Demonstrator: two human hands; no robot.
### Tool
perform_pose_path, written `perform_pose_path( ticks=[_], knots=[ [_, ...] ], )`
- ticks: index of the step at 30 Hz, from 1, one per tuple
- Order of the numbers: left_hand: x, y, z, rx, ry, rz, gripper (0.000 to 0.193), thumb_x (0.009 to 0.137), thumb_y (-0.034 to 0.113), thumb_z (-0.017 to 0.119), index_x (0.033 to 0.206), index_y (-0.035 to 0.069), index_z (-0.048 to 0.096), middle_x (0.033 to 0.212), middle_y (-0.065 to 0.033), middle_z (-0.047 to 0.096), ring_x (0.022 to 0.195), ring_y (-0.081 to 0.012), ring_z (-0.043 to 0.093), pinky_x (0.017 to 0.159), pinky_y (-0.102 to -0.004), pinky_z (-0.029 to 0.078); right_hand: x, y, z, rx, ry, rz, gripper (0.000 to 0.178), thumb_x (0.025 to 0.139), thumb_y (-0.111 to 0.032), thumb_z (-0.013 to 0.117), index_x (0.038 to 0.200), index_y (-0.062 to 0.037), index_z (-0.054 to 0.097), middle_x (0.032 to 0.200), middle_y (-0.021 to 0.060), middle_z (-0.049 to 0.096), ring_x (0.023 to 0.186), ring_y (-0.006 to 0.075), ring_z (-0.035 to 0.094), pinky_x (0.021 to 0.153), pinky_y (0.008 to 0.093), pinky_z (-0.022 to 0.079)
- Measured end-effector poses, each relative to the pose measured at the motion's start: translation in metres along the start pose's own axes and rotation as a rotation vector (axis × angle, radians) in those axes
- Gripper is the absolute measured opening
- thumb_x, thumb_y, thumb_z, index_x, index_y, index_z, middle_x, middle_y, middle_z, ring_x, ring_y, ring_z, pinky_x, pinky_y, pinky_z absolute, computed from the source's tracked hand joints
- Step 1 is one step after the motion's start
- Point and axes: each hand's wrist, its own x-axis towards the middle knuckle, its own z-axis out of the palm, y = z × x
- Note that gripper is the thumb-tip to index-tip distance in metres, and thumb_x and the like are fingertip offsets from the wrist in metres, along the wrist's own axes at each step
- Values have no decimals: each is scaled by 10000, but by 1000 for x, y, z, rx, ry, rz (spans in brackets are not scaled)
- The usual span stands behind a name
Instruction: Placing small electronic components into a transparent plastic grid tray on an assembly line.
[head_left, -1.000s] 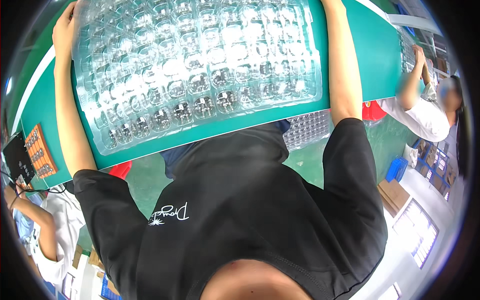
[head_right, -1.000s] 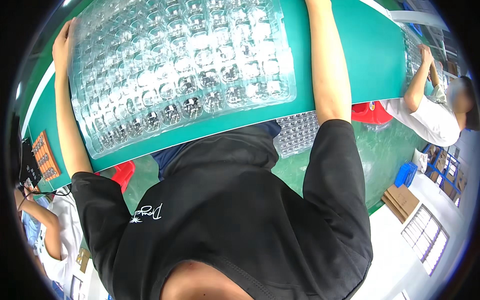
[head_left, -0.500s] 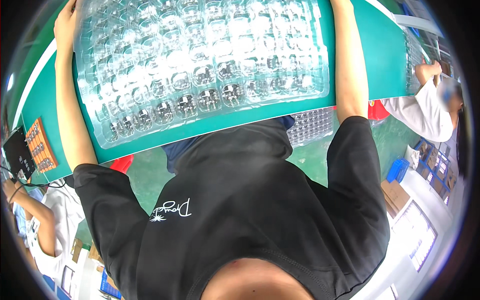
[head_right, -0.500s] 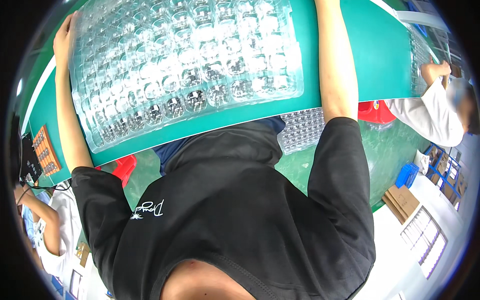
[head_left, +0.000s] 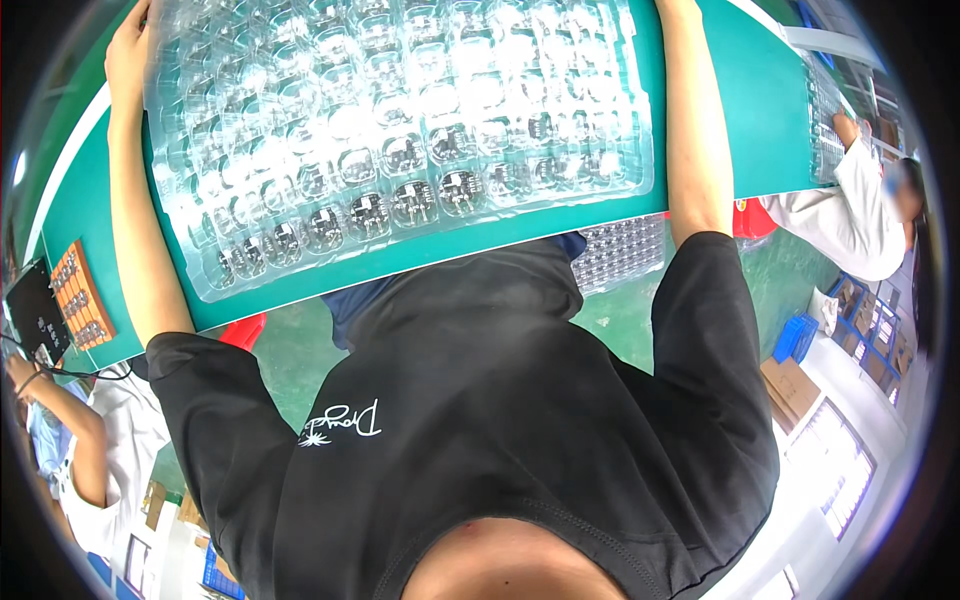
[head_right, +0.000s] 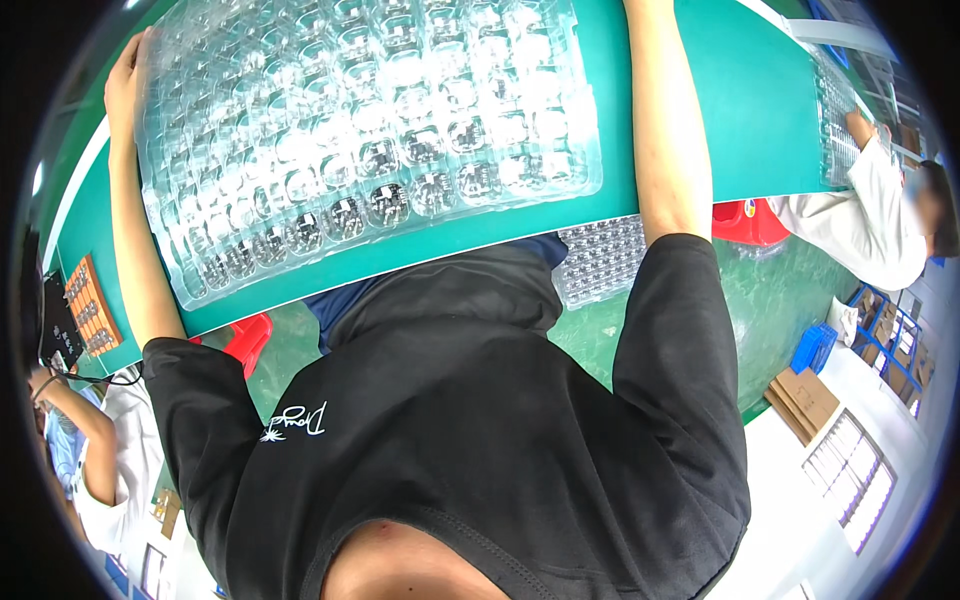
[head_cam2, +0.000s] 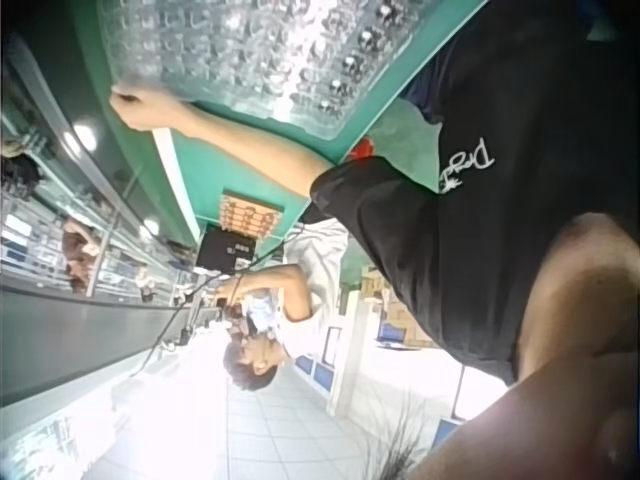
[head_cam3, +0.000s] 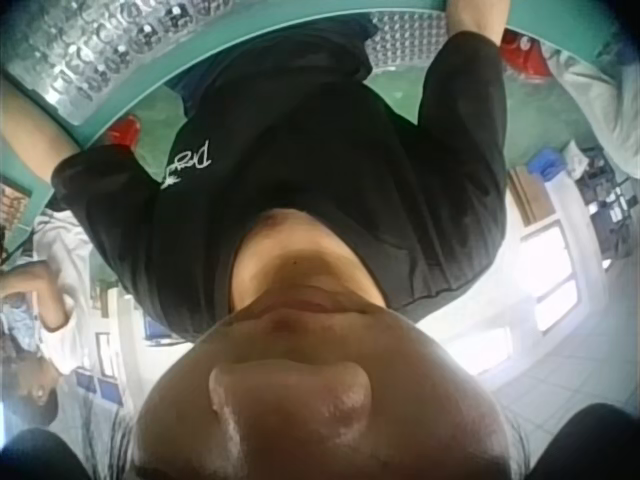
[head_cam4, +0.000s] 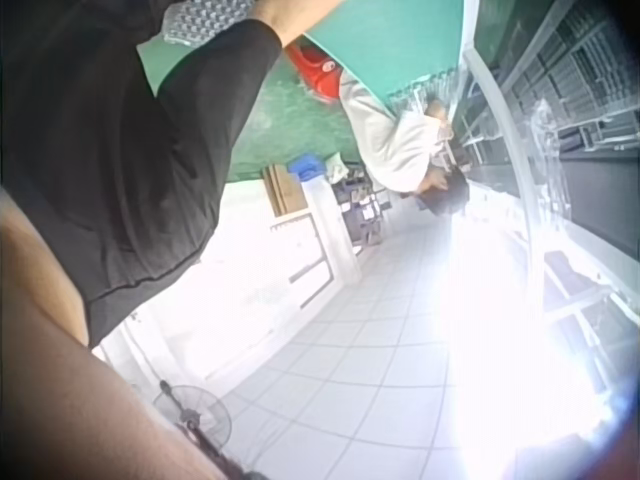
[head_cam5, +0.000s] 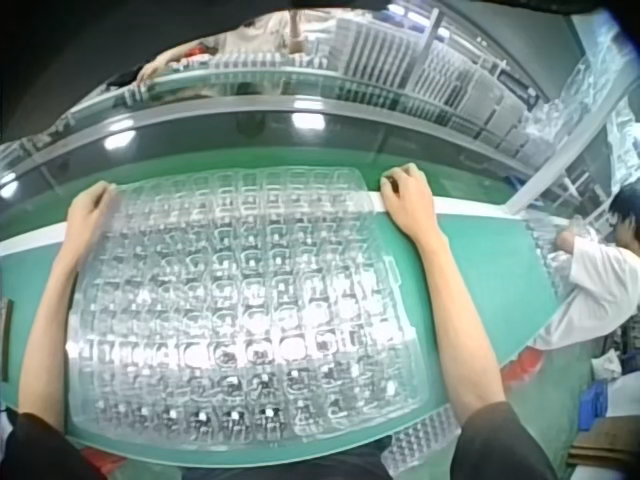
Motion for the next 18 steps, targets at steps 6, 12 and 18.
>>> perform_pose_path(
  ticks=[6,12,18],
  knots=[
    [0,0,-1,2,-7,-15,523,1001,556,569,1311,152,690,1157,-69,738,1055,-182,670,978,-301,470,-1,-1,1,-5,3,-1,185,916,-179,656,966,-16,726,997,189,634,995,396,610,876,471,494],
    [-2,2,0,4,-5,-23,525,999,558,568,1311,153,689,1152,-70,738,1050,-182,671,978,-304,471,-1,-1,1,-5,8,-5,180,918,-176,651,952,-17,728,989,187,633,989,394,611,871,472,494],
    [1,-1,2,-6,-3,-6,523,998,556,570,1310,153,689,1152,-80,738,1053,-188,674,981,-306,472,-1,1,1,-4,22,-12,176,912,-174,657,950,-18,730,985,185,636,985,395,611,866,473,494]
  ],
)
